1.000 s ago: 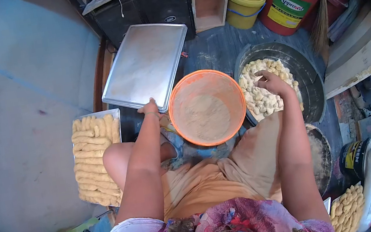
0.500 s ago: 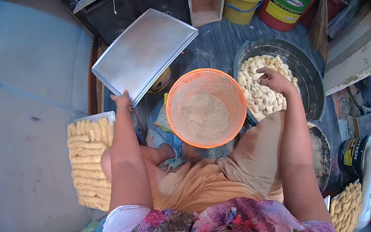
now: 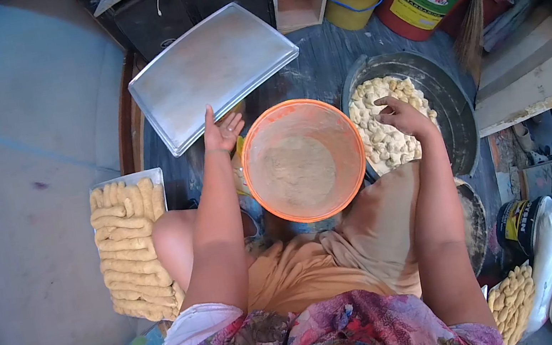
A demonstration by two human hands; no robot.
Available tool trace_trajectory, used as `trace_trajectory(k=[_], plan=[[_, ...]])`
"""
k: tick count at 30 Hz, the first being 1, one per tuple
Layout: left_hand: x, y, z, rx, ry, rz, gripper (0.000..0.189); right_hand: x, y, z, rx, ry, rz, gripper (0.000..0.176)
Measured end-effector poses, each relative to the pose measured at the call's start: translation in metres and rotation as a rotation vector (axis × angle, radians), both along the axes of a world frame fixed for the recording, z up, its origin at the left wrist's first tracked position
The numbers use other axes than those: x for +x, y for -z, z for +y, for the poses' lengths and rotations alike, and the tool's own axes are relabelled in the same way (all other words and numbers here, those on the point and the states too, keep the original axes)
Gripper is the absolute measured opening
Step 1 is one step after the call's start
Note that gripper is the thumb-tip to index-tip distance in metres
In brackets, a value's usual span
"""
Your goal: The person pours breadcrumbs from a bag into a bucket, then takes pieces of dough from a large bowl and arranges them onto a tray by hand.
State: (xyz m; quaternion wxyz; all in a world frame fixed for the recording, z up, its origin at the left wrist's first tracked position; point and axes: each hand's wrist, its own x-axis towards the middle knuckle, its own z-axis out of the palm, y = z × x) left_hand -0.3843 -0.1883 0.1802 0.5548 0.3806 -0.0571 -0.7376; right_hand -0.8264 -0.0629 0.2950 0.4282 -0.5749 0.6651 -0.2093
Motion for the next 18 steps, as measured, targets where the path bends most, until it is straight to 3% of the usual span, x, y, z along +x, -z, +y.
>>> trace_trajectory(k=[5,8,11,18], plan=[[-0.013,0.01,-0.024,0.043,-0.125,0.228,0.089,-0.003,0.001,-0.002,0.025,0.001,0.031,0.058],[-0.014,0.022,-0.038,-0.01,-0.321,0.336,0.074,-0.003,0.001,-0.003,0.043,0.017,0.034,0.057],[-0.014,0.017,-0.039,-0.006,-0.378,0.249,0.065,-0.003,-0.002,-0.003,0.055,0.025,0.036,0.056],[0.025,0.011,-0.055,0.039,-0.395,0.075,0.068,-0.012,0.001,-0.003,0.06,0.028,0.047,0.057]])
